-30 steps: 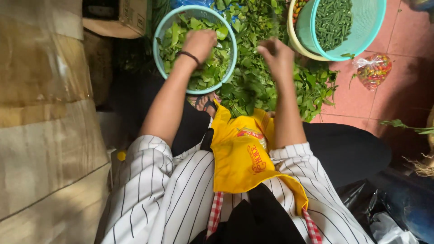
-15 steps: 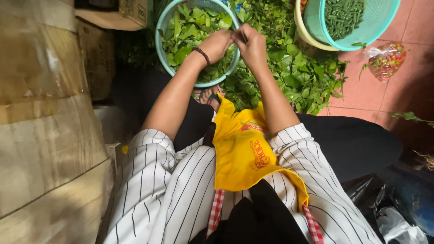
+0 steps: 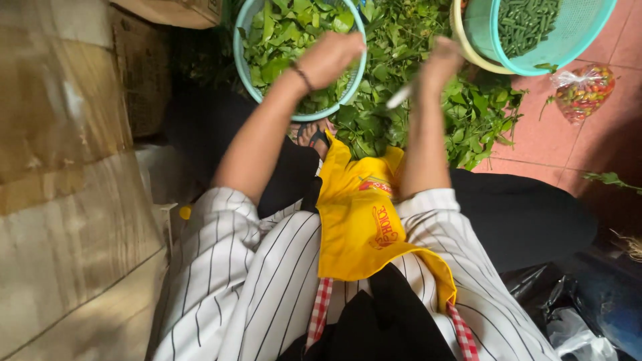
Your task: Trimming and sorting green leaves from stems into a bucket.
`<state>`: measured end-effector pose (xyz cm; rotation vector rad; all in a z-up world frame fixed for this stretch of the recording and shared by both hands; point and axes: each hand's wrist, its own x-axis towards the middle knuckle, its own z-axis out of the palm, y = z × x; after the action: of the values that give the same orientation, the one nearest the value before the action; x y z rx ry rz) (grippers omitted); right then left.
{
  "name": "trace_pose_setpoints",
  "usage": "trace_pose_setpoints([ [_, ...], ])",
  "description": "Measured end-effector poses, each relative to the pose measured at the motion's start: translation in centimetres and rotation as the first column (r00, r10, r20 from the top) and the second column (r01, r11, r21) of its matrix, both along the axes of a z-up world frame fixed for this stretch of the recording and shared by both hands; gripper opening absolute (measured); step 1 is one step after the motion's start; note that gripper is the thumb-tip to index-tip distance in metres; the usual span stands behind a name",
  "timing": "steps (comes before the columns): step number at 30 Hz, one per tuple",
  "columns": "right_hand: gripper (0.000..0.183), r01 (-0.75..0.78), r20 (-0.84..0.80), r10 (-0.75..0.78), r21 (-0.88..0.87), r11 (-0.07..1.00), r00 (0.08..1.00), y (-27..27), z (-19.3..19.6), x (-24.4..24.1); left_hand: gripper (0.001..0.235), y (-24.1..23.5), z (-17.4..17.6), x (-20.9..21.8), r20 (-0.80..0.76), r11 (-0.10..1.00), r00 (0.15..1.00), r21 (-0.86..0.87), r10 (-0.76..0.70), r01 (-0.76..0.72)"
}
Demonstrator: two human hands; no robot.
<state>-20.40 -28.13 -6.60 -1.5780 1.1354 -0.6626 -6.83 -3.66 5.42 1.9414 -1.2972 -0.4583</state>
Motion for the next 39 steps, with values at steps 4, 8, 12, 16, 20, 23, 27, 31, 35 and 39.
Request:
trace_pose_setpoints([
  [4,0.014,-0.213,-0.116,0.183,-0.373,0.903,0.976,-10.1,-7.7,-9.4,0.024,6.0,1.3,4.6,-0.015,0.981,0.981,-0.034,0.193,-0.193],
  [8,0.025,-0.425,-0.531,0.172,-0.401,0.812,0.830,-6.7,-3.1,-8.1,0.030,6.6,-7.6,8.6,0.135,0.952,0.968,0.198,0.211,-0.235],
  [12,0.014,-0.656,-0.132,0.645,-0.052,0.753,0.752,3.4,2.2,0.1,0.030,6.3,-13.2,10.2,0.207,0.921,0.939,0.223,0.276,-0.320],
  [16,0.018,-0.803,-0.263,0.779,-0.383,0.457,0.569,9.1,-6.8,5.4,0.038,7.2,-11.1,10.6,0.096,0.894,0.932,0.261,0.351,-0.364],
  [20,0.028,-0.772,-0.349,0.692,-0.373,0.516,0.631,10.8,-10.1,7.0,0.024,7.6,-9.8,11.0,-0.123,0.891,0.916,0.312,0.381,-0.329],
  [23,0.017,-0.723,-0.044,0.723,-0.102,0.683,0.689,9.8,-9.0,6.6,0.029,7.4,-11.7,11.9,-0.372,0.895,0.827,0.315,0.422,-0.315],
  [27,0.033,-0.691,0.317,0.616,0.384,0.612,0.721,8.8,-1.1,5.4,0.027,5.6,-11.7,11.9,-0.664,0.914,0.629,0.275,0.405,-0.298],
  [31,0.027,-0.699,0.394,0.585,0.504,0.508,0.709,8.4,0.8,4.5,0.035,5.0,-9.7,10.9,-0.592,0.989,0.798,-0.009,0.111,-0.145],
  [35,0.021,-0.630,0.344,0.558,0.617,0.472,0.755,9.2,3.8,4.0,0.034,3.9,-7.2,9.3,-0.847,0.967,0.493,0.090,0.200,-0.238],
  [39,0.020,-0.674,0.488,0.472,0.607,0.420,0.734,9.0,1.5,3.2,0.043,3.2,-5.1,7.4,-0.899,0.956,0.347,0.204,0.268,-0.210],
])
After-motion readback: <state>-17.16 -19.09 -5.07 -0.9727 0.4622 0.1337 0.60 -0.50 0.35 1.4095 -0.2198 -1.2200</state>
